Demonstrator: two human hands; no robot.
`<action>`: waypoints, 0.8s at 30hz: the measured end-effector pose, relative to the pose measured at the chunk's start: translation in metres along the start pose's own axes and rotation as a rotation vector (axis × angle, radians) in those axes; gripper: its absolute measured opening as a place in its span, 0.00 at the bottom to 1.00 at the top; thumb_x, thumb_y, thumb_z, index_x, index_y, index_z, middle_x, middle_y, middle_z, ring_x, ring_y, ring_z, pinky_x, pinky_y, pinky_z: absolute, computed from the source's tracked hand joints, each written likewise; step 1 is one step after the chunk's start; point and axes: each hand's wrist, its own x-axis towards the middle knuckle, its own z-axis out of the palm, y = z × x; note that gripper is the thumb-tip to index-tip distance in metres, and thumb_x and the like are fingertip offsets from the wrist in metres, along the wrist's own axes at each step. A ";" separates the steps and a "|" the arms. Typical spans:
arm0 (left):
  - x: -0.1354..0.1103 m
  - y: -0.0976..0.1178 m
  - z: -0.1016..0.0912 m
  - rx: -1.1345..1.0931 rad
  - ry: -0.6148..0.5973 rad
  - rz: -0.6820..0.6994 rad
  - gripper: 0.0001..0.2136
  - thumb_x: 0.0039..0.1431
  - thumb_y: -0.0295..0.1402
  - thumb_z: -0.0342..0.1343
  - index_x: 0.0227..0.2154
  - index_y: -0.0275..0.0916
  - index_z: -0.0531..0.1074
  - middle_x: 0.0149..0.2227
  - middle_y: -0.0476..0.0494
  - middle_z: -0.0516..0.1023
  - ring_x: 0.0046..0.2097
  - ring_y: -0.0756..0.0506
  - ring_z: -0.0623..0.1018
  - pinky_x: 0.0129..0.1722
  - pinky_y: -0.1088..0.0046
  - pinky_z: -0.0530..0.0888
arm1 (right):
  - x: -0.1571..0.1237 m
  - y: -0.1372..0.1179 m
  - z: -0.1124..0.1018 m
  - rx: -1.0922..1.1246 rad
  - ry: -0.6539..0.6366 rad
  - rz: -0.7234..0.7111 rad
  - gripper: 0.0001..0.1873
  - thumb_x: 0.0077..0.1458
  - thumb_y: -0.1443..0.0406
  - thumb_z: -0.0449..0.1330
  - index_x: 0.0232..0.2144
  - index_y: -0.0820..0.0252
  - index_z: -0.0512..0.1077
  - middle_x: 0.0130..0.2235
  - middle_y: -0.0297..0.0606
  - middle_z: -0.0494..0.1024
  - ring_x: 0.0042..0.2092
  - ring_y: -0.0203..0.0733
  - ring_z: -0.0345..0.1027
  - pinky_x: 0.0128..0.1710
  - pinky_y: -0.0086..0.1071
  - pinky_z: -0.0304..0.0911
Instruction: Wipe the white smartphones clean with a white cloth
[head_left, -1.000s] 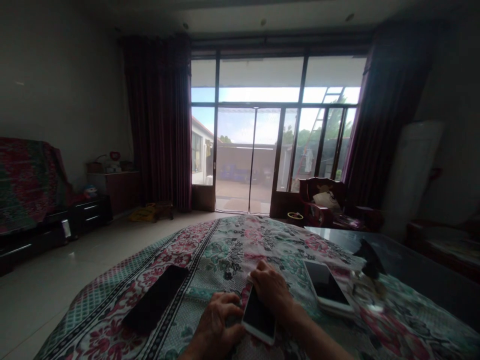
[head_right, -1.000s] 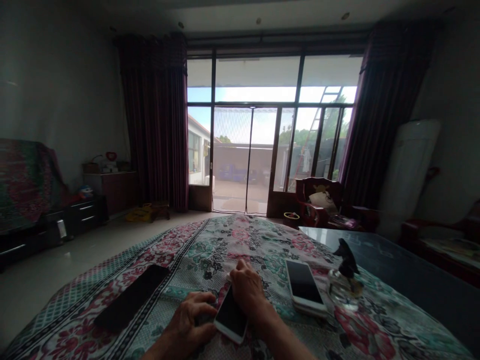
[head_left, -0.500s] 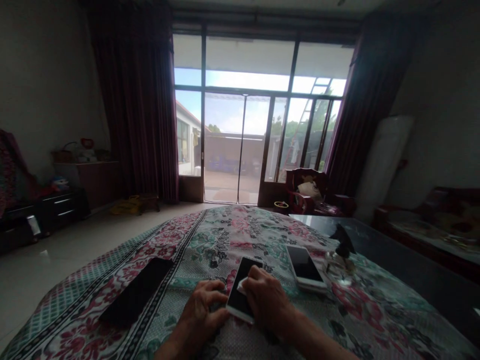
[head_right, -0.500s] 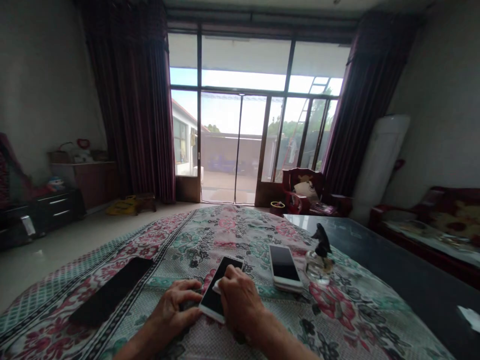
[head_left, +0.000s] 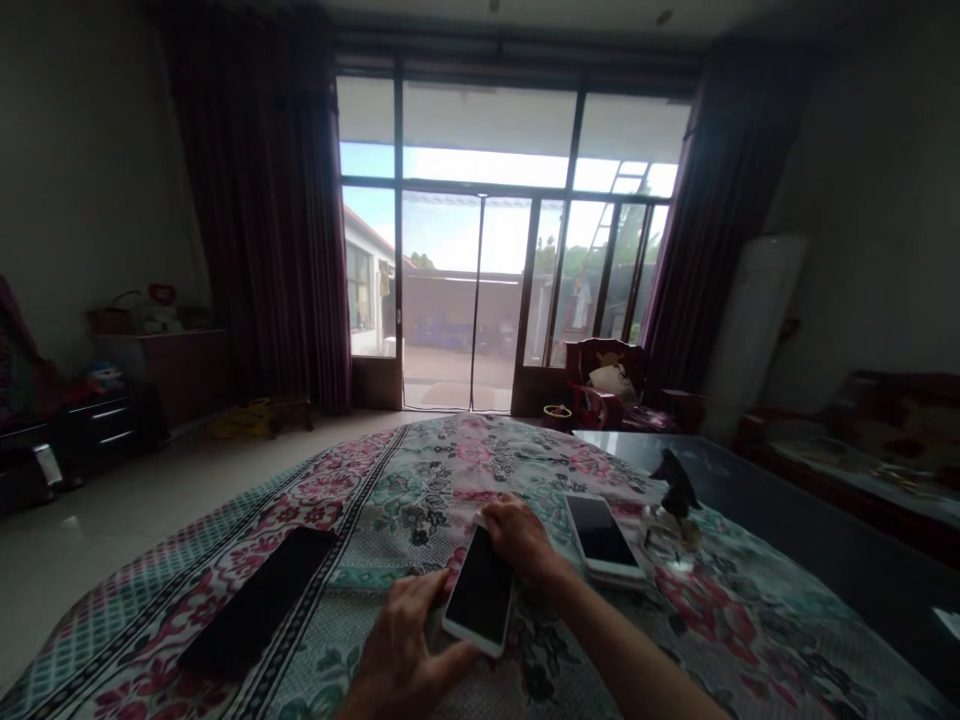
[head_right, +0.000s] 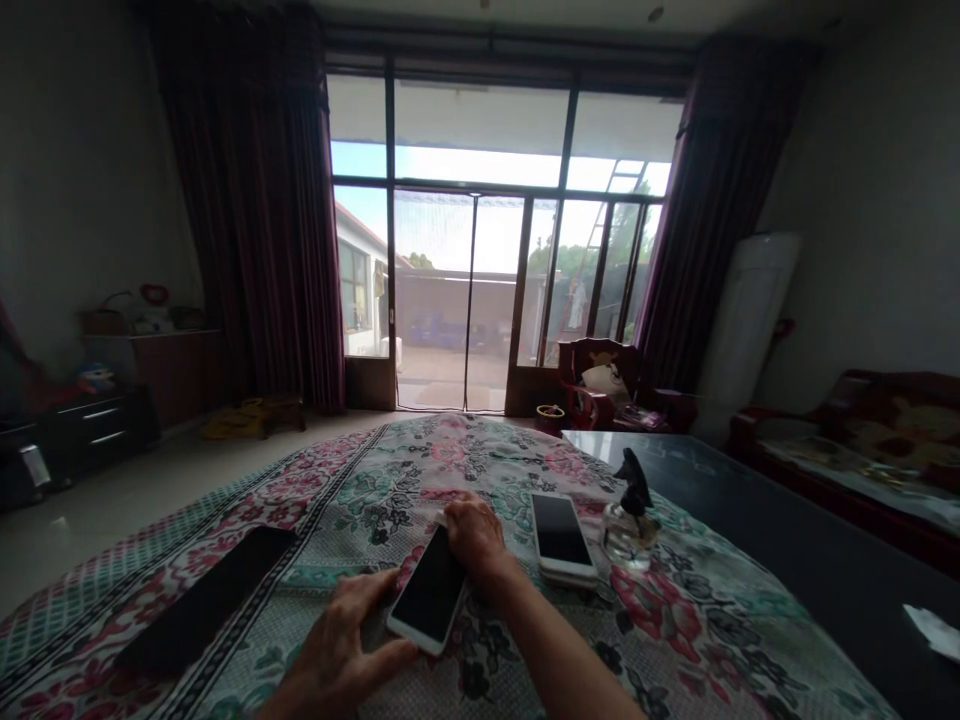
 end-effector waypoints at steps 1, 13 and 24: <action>-0.002 0.002 0.003 0.028 -0.012 0.007 0.33 0.41 0.39 0.66 0.54 0.39 0.69 0.52 0.37 0.75 0.55 0.34 0.71 0.56 0.56 0.68 | -0.001 0.002 0.000 0.005 0.001 0.008 0.16 0.61 0.67 0.48 0.33 0.59 0.76 0.40 0.41 0.76 0.41 0.37 0.68 0.41 0.27 0.56; 0.002 -0.026 -0.012 0.112 -0.157 0.031 0.37 0.41 0.25 0.54 0.60 0.34 0.60 0.61 0.38 0.66 0.63 0.38 0.62 0.63 0.60 0.59 | -0.051 0.025 -0.002 0.192 0.092 -0.011 0.13 0.57 0.69 0.53 0.38 0.58 0.77 0.39 0.39 0.76 0.39 0.37 0.70 0.41 0.26 0.59; 0.005 -0.025 -0.026 0.008 -0.144 -0.005 0.37 0.43 0.32 0.62 0.60 0.37 0.61 0.57 0.38 0.70 0.58 0.37 0.67 0.60 0.60 0.63 | -0.062 0.018 -0.007 0.176 0.097 -0.075 0.12 0.60 0.67 0.53 0.37 0.56 0.77 0.38 0.38 0.74 0.40 0.36 0.69 0.43 0.26 0.60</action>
